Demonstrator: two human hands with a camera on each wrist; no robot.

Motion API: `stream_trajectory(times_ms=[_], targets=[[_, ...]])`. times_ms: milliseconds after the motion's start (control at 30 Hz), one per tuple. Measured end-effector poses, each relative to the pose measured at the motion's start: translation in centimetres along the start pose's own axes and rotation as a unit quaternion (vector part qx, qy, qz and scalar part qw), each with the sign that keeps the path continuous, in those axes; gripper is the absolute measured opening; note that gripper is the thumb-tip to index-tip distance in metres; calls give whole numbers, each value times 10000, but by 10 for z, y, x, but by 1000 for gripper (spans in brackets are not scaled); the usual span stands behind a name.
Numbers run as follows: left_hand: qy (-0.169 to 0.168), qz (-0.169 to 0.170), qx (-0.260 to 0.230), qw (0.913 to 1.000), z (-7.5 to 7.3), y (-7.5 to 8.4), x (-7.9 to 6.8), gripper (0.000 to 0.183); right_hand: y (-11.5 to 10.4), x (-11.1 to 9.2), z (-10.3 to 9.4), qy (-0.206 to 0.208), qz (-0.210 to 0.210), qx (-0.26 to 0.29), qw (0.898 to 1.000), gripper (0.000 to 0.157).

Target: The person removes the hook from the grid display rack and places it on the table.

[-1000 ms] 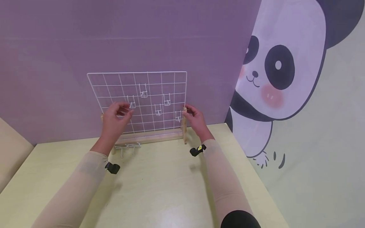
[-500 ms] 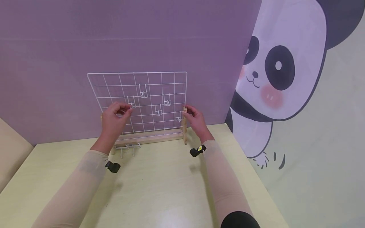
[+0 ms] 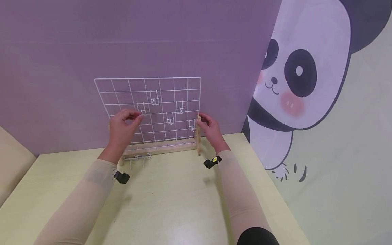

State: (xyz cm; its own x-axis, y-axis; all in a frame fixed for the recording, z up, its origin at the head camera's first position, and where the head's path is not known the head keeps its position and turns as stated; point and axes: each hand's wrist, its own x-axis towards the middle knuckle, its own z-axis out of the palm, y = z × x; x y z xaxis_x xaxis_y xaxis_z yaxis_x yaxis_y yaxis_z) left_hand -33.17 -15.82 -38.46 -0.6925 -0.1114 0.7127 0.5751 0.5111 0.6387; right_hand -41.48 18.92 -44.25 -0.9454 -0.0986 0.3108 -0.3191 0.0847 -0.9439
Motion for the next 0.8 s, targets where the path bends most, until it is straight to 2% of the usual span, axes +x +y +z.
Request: stream_trajectory(times_ms=[300, 500, 800], targets=[[248, 356, 24, 9991, -1, 2, 4, 8, -1, -1, 0, 7, 93, -114, 9999, 43], [363, 507, 205, 9978, -4, 9, 10, 7, -3, -2, 0, 14, 87, -45, 10000, 42], [497, 705, -143, 9962, -8, 12, 16, 4, -3, -2, 0, 25, 49, -23, 10000, 42]])
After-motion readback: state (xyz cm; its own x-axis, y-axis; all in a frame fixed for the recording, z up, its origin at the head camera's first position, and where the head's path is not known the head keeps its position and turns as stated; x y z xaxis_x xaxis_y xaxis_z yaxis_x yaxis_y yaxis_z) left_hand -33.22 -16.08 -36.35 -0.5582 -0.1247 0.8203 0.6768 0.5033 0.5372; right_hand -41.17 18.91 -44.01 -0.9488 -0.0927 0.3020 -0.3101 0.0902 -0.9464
